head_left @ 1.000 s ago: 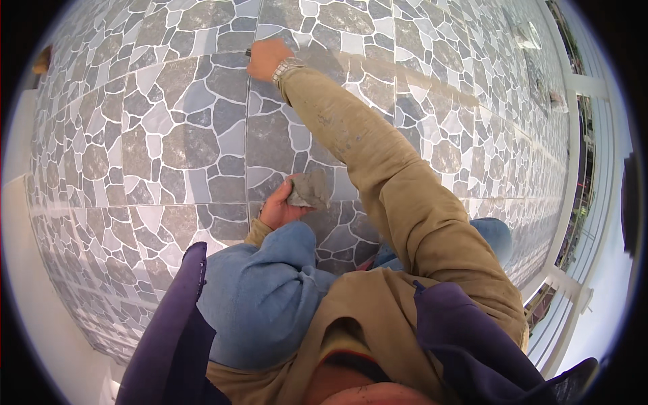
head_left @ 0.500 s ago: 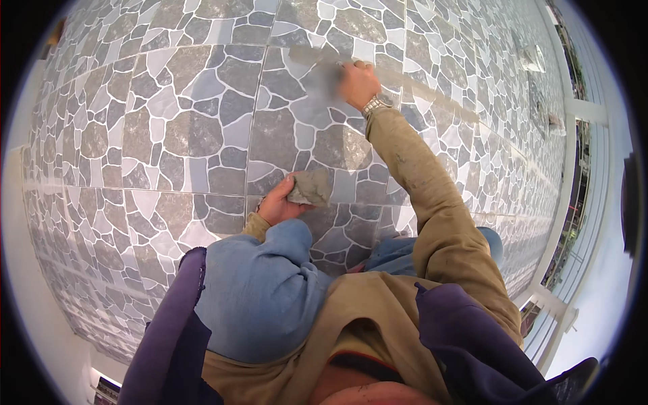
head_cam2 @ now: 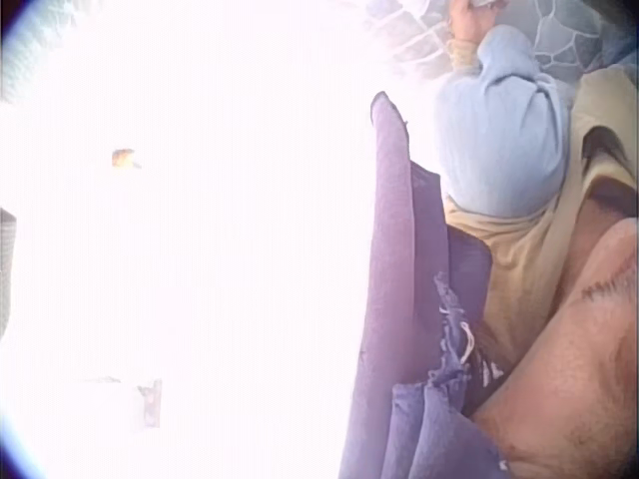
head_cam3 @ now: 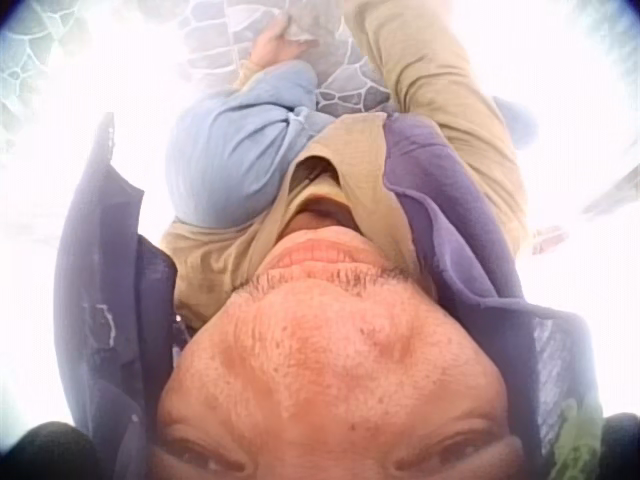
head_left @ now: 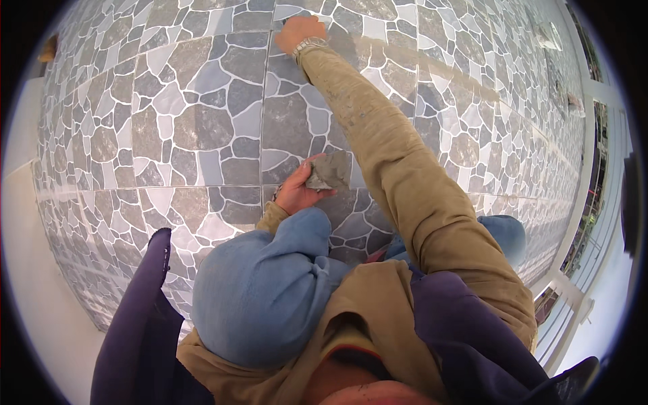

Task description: The person uses two putty knives to apply a gray paste to the back of small stone tile fragments and then presses them into the gaps on a tiled floor.

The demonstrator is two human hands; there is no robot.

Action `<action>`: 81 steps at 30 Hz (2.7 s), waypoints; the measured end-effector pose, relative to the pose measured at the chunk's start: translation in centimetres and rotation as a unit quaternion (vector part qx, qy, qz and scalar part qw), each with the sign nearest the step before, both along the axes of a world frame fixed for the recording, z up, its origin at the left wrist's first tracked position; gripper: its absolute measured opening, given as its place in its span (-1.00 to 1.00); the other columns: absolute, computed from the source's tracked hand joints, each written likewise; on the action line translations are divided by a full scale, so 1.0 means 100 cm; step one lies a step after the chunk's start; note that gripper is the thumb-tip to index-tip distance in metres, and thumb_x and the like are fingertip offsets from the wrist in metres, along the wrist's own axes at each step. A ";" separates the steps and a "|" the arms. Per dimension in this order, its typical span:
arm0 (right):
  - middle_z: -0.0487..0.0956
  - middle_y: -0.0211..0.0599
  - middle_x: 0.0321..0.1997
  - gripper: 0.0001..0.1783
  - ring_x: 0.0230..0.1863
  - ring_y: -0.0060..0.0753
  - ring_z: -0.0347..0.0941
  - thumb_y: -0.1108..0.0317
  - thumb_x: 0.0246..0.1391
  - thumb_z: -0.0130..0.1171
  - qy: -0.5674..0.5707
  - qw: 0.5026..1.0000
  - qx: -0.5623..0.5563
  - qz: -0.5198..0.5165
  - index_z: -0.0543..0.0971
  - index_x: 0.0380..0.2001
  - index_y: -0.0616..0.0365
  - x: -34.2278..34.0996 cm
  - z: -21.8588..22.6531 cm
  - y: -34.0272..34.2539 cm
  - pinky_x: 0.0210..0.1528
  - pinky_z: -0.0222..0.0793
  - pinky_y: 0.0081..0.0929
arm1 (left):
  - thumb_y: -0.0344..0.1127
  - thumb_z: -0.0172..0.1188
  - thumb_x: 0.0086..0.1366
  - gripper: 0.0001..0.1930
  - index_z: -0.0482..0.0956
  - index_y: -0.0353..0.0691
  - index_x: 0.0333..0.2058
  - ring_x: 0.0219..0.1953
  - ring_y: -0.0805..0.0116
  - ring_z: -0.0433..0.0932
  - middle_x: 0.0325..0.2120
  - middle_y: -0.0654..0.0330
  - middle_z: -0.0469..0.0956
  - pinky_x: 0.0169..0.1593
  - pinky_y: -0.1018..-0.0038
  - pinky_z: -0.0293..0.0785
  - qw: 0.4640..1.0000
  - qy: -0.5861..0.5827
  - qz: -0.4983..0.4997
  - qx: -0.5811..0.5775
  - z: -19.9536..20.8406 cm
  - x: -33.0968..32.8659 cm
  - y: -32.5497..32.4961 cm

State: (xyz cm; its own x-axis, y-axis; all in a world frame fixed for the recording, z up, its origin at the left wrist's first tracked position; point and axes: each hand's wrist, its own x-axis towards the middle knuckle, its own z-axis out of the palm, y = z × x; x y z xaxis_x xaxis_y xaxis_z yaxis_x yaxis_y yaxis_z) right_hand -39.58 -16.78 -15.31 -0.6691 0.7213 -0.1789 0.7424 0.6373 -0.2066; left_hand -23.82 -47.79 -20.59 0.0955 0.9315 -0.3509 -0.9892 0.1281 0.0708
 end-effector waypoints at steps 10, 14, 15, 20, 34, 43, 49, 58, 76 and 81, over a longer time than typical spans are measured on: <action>0.56 -0.06 -0.01 -0.57 0.07 0.07 0.44 0.33 -0.08 0.28 0.137 0.960 0.090 0.227 0.57 -0.07 0.16 0.015 -0.003 -0.027 0.06 0.49 -0.08 | 0.03 -0.16 0.56 -0.47 0.18 -0.07 0.37 0.32 0.10 0.35 0.33 0.12 0.29 0.24 -0.04 0.41 0.999 0.022 0.031 -0.006 0.009 -0.002 -0.012; 0.58 -0.10 -0.02 -0.61 0.06 -0.01 0.46 0.31 0.02 0.19 0.139 0.949 0.154 0.238 0.57 -0.06 0.21 0.029 -0.028 0.002 0.05 0.47 -0.14 | 0.03 -0.15 0.56 -0.45 0.15 -0.06 0.39 0.35 0.10 0.32 0.37 0.14 0.24 0.25 0.00 0.41 1.000 0.002 0.015 0.015 0.009 -0.002 0.000; 0.57 -0.10 -0.02 -0.61 0.06 -0.01 0.45 0.32 0.01 0.20 0.136 0.946 0.165 0.245 0.56 -0.05 0.20 0.031 -0.034 0.002 0.03 0.48 -0.13 | 0.03 -0.15 0.56 -0.44 0.15 -0.06 0.40 0.34 0.10 0.32 0.37 0.14 0.24 0.25 0.00 0.42 1.000 0.009 0.005 0.020 0.006 -0.002 0.002; 0.55 -0.07 0.02 -0.59 0.10 0.01 0.43 0.31 0.00 0.18 0.107 0.953 0.099 0.266 0.58 -0.05 0.22 0.038 -0.036 -0.036 0.08 0.48 -0.09 | 0.02 -0.11 0.55 -0.46 0.17 -0.04 0.38 0.30 0.12 0.38 0.32 0.14 0.30 0.21 0.00 0.46 1.000 0.022 0.006 0.007 0.008 -0.001 0.002; 0.58 0.20 0.09 -0.45 0.18 0.17 0.48 0.09 0.05 0.11 -0.080 0.982 0.015 -0.170 0.63 -0.01 0.27 0.132 -0.022 0.091 0.21 0.38 -0.11 | 0.00 -0.12 0.56 -0.48 0.17 -0.05 0.38 0.29 0.10 0.38 0.31 0.13 0.30 0.21 -0.03 0.46 0.999 -0.025 -0.006 0.027 -0.007 -0.003 -0.005; 0.69 -0.14 -0.06 -0.56 0.09 0.10 0.51 0.05 0.07 0.16 -0.005 0.995 0.060 0.078 0.71 -0.13 0.12 -0.060 -0.007 -0.026 0.04 0.44 -0.08 | 0.00 -0.13 0.56 -0.47 0.16 -0.07 0.38 0.29 0.11 0.38 0.32 0.13 0.30 0.21 -0.03 0.45 0.999 -0.028 0.005 0.016 0.002 0.000 0.015; 0.66 0.05 0.01 -0.55 0.06 0.18 0.58 0.17 0.00 0.10 0.061 0.981 -0.162 0.082 0.69 -0.14 0.26 -0.067 0.017 -0.040 0.13 0.46 0.02 | 0.02 -0.16 0.57 -0.47 0.17 -0.06 0.38 0.30 0.14 0.37 0.33 0.14 0.30 0.20 0.00 0.46 1.000 0.000 0.004 0.031 0.004 0.000 0.015; 0.63 -0.07 -0.05 -0.63 0.02 0.09 0.50 0.31 0.00 0.15 0.129 0.951 0.105 0.259 0.62 -0.08 0.12 0.003 -0.001 0.026 0.04 0.50 -0.09 | 0.02 -0.16 0.57 -0.48 0.17 -0.03 0.38 0.28 0.14 0.39 0.32 0.14 0.29 0.21 0.03 0.48 1.000 -0.006 0.014 0.025 0.001 -0.004 -0.007; 0.57 -0.49 0.19 -0.37 0.24 -0.19 0.43 0.54 -0.08 0.22 0.095 0.871 0.069 0.478 0.57 0.13 -0.20 -0.023 -0.013 0.073 0.15 0.48 -0.14 | 0.05 -0.19 0.57 -0.45 0.16 -0.12 0.38 0.30 0.12 0.37 0.33 0.11 0.28 0.19 0.04 0.51 0.999 0.007 0.011 0.033 0.011 -0.002 0.015; 0.51 -0.47 0.28 -0.26 0.33 -0.21 0.36 0.63 -0.12 0.18 -0.011 0.855 0.040 0.517 0.52 0.20 -0.19 0.006 -0.013 0.084 0.24 0.41 -0.16 | 0.04 -0.20 0.57 -0.45 0.15 -0.13 0.38 0.30 0.11 0.37 0.33 0.10 0.27 0.20 0.04 0.51 0.999 0.022 0.028 0.000 0.007 -0.002 -0.004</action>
